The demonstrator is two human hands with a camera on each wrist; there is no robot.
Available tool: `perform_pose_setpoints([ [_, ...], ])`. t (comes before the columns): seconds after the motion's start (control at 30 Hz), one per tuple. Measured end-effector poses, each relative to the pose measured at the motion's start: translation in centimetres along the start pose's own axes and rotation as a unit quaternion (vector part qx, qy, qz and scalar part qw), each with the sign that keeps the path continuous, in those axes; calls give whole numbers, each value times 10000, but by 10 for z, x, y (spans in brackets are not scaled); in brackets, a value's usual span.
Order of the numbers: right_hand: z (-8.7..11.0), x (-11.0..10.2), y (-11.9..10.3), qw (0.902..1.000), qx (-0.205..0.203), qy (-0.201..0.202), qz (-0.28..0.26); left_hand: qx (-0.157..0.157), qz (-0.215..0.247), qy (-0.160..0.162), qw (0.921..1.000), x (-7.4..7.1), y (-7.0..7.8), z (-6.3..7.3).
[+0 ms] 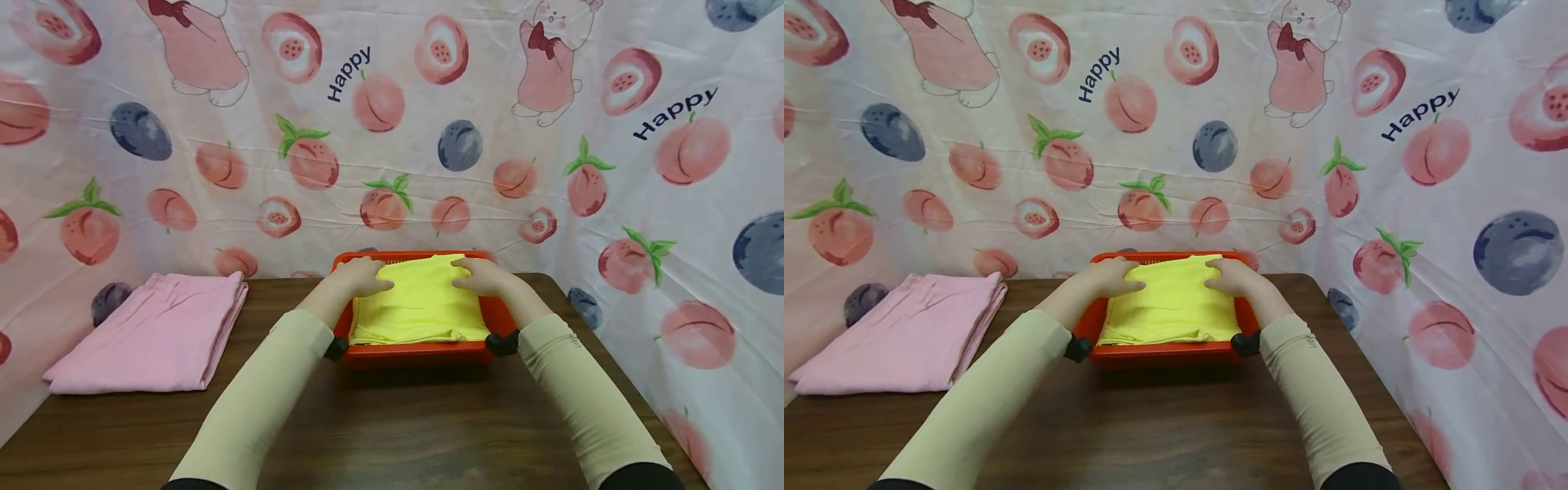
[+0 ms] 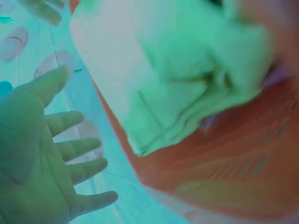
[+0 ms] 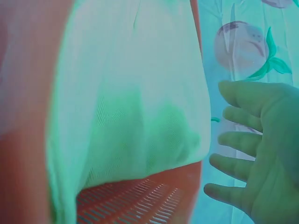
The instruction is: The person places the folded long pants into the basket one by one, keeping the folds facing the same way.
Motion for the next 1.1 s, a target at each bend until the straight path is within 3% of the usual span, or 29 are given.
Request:
perform_pose_setpoints([
  [0.13,-8,5,3,10000,22,-14,-96,-92,18,69,9999,-5,2,-3],
  [0.27,-16,9,5,9999,-17,3,-153,-54,283,-65,9996,0,3,-8],
  [0.47,-23,17,14,9984,115,-223,-499,161,959,-412,9944,13,5,-13],
  [0.6,-23,24,21,9946,203,-502,-887,226,1392,-894,9860,25,5,-16],
  [0.73,-23,31,25,9898,257,-820,-1135,291,1275,-1284,9831,37,4,-18],
  [1.1,-30,44,35,9855,541,-1305,-938,275,1206,-1402,9824,46,7,-18],
])
Point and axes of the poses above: each hand's wrist, its own z-axis away from the middle knuckle, its own x-axis out of the palm, y = z × x, the point moved 7 cm from there along -z, towards the middle knuckle, and after that the axes turned 8 degrees about -z, right-handed, at the moved point
